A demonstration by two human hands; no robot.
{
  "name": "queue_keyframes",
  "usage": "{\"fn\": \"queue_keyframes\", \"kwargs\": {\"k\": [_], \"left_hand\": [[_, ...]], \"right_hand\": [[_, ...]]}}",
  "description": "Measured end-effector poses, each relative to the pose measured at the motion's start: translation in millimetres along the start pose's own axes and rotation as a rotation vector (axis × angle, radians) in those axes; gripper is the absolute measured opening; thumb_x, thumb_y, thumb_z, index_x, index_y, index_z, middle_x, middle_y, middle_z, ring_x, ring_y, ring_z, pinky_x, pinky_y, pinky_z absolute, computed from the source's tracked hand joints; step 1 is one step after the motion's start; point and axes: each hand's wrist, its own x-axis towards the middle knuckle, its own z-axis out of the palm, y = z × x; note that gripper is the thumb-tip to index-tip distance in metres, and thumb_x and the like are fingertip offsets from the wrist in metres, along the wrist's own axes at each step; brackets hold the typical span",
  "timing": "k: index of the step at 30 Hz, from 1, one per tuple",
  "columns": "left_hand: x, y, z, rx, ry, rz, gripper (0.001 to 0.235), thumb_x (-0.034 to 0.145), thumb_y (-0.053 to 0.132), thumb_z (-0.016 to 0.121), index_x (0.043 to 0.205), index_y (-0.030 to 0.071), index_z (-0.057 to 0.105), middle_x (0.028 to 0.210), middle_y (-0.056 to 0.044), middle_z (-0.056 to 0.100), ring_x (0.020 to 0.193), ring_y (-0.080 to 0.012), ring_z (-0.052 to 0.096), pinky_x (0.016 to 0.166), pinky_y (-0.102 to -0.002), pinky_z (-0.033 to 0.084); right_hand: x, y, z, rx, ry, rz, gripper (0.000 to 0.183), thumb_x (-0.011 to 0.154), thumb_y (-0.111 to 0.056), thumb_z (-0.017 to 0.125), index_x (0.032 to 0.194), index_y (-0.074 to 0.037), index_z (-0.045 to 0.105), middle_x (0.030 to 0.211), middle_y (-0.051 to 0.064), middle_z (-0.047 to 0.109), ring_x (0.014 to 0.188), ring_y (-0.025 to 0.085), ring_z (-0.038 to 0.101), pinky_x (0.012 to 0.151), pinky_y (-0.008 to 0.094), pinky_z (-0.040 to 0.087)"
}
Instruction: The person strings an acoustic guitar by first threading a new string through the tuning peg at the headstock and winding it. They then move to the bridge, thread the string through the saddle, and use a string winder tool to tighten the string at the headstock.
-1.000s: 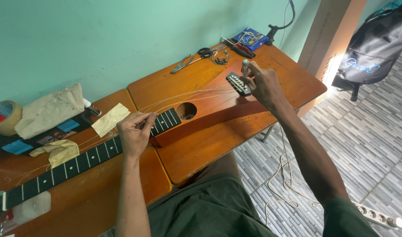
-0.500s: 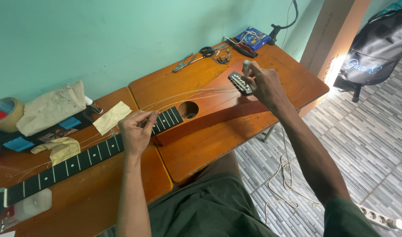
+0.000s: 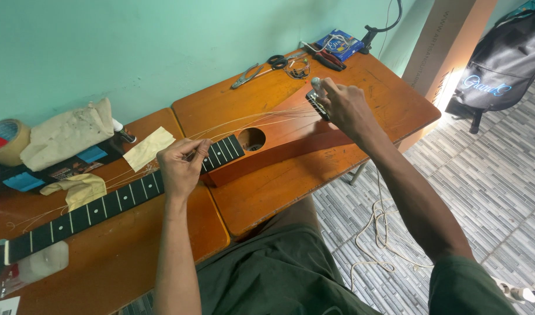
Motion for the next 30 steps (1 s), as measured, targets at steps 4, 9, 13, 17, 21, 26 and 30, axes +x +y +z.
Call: {"fn": "queue_keyframes", "kwargs": {"k": [4, 9, 13, 17, 21, 26, 30], "left_hand": [[-2, -2, 0, 0.029, -0.011, -0.023, 0.01, 0.099, 0.009, 0.076, 0.093, 0.004, 0.082, 0.063, -0.008, 0.067, 0.056, -0.0072, 0.054, 0.048, -0.022, 0.04], [-2, -6, 1, 0.063, -0.025, -0.035, 0.01, 0.099, 0.01, 0.077, 0.094, 0.003, 0.082, 0.063, -0.01, 0.066, 0.058, -0.0104, 0.056, 0.05, -0.025, 0.04], [-2, -6, 3, 0.062, -0.043, -0.046, 0.01, 0.101, 0.01, 0.076, 0.096, 0.004, 0.082, 0.066, -0.01, 0.068, 0.063, -0.0104, 0.059, 0.052, -0.025, 0.042], [-3, -3, 6, 0.082, -0.046, -0.085, 0.01, 0.102, 0.011, 0.076, 0.099, 0.003, 0.082, 0.066, -0.01, 0.067, 0.064, -0.0109, 0.059, 0.053, -0.024, 0.041], [-3, -1, 6, 0.081, -0.033, -0.09, 0.009, 0.102, 0.011, 0.077, 0.098, 0.004, 0.081, 0.066, -0.011, 0.067, 0.066, -0.0113, 0.062, 0.052, -0.024, 0.042], [-1, 1, 7, 0.078, -0.035, -0.092, 0.008, 0.102, 0.01, 0.077, 0.098, 0.003, 0.081, 0.066, -0.012, 0.067, 0.066, -0.011, 0.061, 0.052, -0.023, 0.042], [-4, 0, 8, 0.064, -0.035, -0.095, 0.007, 0.101, 0.009, 0.078, 0.099, 0.003, 0.081, 0.067, -0.011, 0.067, 0.065, -0.0098, 0.059, 0.054, -0.023, 0.043]], "right_hand": [[-16, 3, 28, -0.087, 0.062, -0.107, 0.028, 0.096, -0.018, 0.068, 0.119, -0.018, 0.051, 0.077, 0.014, 0.064, 0.06, 0.042, 0.067, 0.06, 0.051, 0.055], [-28, -23, 30, -0.241, 0.174, -0.174, 0.049, 0.085, -0.004, 0.071, 0.129, -0.015, 0.053, 0.082, 0.011, 0.054, 0.05, 0.037, 0.066, 0.054, 0.048, 0.056], [-28, -6, 55, -0.242, 0.168, -0.152, 0.048, 0.083, -0.001, 0.066, 0.128, -0.014, 0.054, 0.083, 0.01, 0.053, 0.05, 0.038, 0.067, 0.052, 0.048, 0.056], [-30, -10, 54, -0.32, 0.154, -0.153, 0.043, 0.083, -0.001, 0.065, 0.123, -0.015, 0.054, 0.085, 0.006, 0.053, 0.057, 0.033, 0.071, 0.055, 0.042, 0.058], [-33, -21, 39, -0.331, 0.122, -0.177, 0.038, 0.087, 0.003, 0.064, 0.123, -0.009, 0.057, 0.086, 0.011, 0.055, 0.064, 0.037, 0.074, 0.056, 0.043, 0.059], [-33, -33, 30, -0.36, 0.064, -0.188, 0.035, 0.085, 0.005, 0.069, 0.115, -0.005, 0.056, 0.088, 0.013, 0.055, 0.074, 0.039, 0.076, 0.056, 0.042, 0.06], [-35, -36, 47, -0.412, 0.017, -0.221, 0.038, 0.076, 0.008, 0.078, 0.108, -0.001, 0.059, 0.086, 0.017, 0.056, 0.078, 0.043, 0.075, 0.054, 0.044, 0.06]]}}
